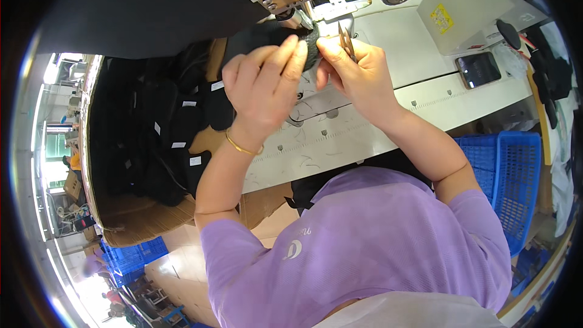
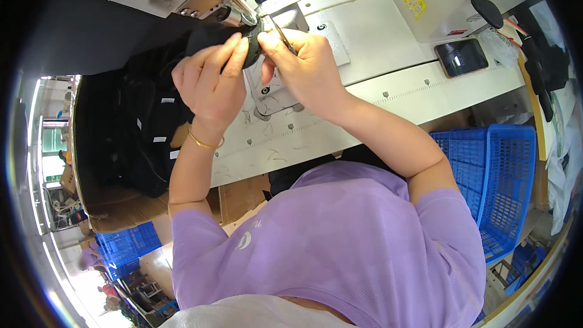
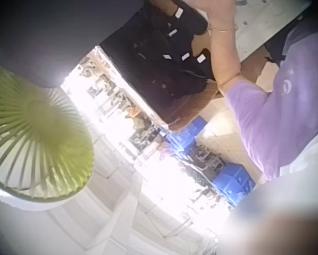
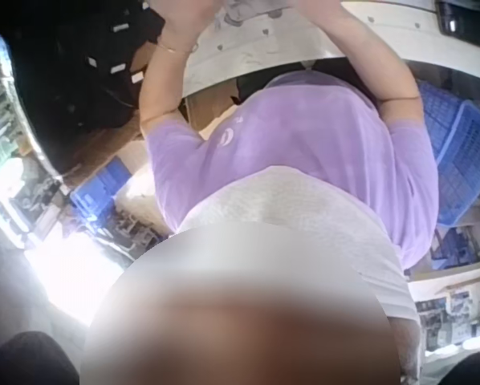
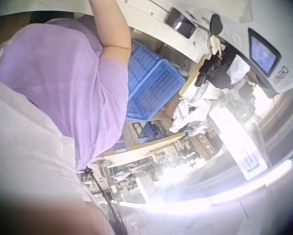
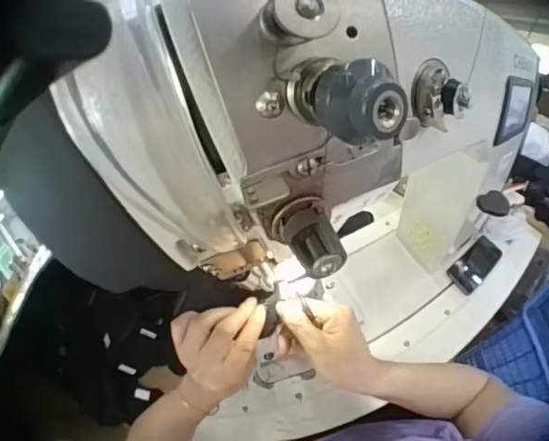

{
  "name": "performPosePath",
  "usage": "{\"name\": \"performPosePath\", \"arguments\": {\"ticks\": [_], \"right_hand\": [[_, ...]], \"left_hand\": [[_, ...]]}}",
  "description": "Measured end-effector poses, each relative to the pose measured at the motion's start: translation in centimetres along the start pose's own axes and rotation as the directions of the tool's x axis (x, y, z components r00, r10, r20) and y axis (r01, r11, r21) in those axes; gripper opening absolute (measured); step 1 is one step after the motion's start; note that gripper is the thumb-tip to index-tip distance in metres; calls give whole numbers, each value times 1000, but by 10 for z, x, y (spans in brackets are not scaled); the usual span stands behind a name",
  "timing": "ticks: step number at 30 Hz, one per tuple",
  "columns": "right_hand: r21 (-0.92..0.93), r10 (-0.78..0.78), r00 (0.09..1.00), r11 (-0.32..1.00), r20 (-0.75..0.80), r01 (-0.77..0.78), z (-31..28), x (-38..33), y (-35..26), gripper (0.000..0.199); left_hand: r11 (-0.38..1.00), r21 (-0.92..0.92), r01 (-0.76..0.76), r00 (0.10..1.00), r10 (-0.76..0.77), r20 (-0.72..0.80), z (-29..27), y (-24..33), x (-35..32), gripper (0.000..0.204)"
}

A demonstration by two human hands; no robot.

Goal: The person is sewing black leather components using an industrial sewing machine.

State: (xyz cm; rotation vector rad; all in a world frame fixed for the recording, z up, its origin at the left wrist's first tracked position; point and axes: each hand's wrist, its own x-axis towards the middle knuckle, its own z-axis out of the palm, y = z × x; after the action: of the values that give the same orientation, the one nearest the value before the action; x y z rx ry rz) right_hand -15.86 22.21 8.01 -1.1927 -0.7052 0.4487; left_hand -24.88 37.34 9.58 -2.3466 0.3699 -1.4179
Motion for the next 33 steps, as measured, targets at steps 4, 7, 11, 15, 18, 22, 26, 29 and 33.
{"name": "performPosePath", "arguments": {"ticks": [4, 7, 11, 15, 18, 22, 26, 29, 33], "right_hand": [[33, 59, 998, 998, 17, -59, -1, -1, -2, 33], [78, 67, 998, 995, 9, -67, 0, -2, -4, 33], [112, 77, 997, 991, 21, -78, 2, -1, -4, 29], [72, 92, 996, 993, -7, -91, 0, -2, -5, 28], [110, 97, 995, 989, 22, -99, -2, -1, -6, 29], [94, 60, 998, 994, -16, -59, -5, -1, 1, 34], [139, 89, 995, 987, -32, -84, -7, -1, 0, 39], [153, 93, 995, 984, -19, -89, -8, 0, 1, 39], [170, 91, 996, 981, -7, -89, -5, 0, -5, 39]], "left_hand": [[1000, 3, 26, 1000, -26, 15, -2, 9, 9, 27], [999, 23, 36, 999, -37, 32, 1, 12, 12, 26], [989, 110, 96, 989, -107, 102, 1, 19, 15, 27], [938, 289, 193, 908, -282, 310, -24, 43, 20, 27], [961, 191, 202, 906, -257, 336, -37, 48, 18, 24], [988, -58, 143, 974, -130, 183, -33, 51, 21, 27], [987, -89, 132, 987, -122, 104, -24, 53, 23, 30], [987, -65, 149, 983, -141, 117, -18, 49, 25, 30], [985, -74, 157, 982, -148, 117, -8, 41, 26, 30]]}}
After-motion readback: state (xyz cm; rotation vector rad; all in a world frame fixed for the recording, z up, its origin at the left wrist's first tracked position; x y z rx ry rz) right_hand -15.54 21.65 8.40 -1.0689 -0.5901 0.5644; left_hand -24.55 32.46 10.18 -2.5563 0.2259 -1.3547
